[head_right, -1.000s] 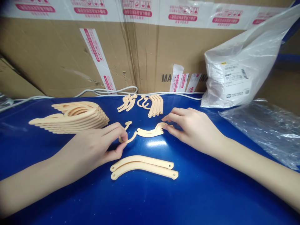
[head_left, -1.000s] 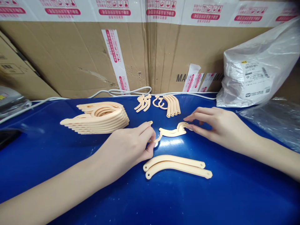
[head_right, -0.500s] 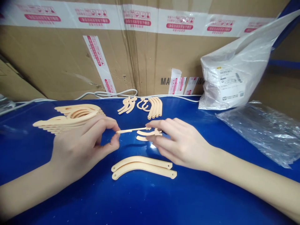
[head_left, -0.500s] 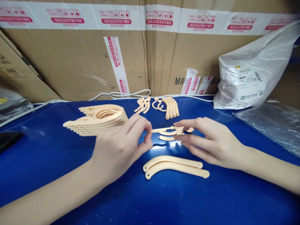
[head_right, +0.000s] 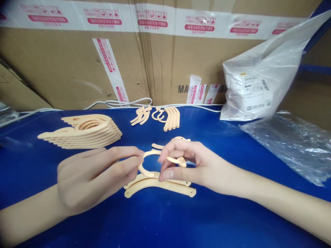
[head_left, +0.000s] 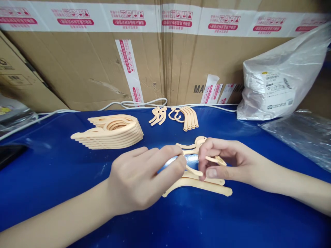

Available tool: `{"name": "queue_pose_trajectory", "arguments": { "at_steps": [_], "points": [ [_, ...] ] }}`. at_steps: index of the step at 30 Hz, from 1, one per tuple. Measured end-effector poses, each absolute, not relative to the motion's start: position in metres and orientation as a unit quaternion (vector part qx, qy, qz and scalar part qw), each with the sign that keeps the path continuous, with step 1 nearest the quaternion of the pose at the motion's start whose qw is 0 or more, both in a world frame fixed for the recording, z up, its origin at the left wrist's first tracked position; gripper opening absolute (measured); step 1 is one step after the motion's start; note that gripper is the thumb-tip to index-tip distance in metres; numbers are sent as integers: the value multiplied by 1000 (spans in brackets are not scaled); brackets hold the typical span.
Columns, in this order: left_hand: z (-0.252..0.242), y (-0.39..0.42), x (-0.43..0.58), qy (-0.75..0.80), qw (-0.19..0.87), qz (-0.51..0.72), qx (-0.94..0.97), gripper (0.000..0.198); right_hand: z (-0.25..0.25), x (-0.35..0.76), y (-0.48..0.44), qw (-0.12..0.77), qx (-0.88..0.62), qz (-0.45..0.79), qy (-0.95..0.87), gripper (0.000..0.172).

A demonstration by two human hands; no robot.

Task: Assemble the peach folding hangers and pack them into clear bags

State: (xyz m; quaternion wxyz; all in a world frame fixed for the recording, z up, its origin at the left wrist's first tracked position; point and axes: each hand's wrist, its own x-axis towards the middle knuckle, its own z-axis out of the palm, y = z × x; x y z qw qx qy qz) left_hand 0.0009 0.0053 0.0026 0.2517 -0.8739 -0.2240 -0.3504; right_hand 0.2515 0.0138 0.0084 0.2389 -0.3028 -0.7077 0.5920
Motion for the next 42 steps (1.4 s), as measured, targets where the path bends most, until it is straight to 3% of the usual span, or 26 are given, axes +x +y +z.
{"name": "queue_pose_trajectory", "arguments": {
  "at_steps": [5,9,19,26,31,36,42],
  "points": [
    [-1,10,0,-233,267,-343,-870,9,7,256,24,237,-306,577,-719,25],
    [-4,14,2,-243,261,-335,-872,12,7,257,28,233,-323,587,-705,15],
    [-6,20,1,-261,18,-303,-916,15,-4,254,34,323,-391,580,-637,19],
    [-12,27,1,-271,-41,-182,-944,34,-5,257,40,353,-425,561,-616,21],
    [-16,29,0,-294,-47,-173,-939,39,-7,260,43,361,-426,553,-619,20],
    [-15,29,0,-290,-52,-185,-938,36,-7,259,44,368,-424,568,-601,20],
    [1,19,0,-217,-63,-237,-945,17,-5,257,40,367,-401,582,-605,15]
  ]
}}
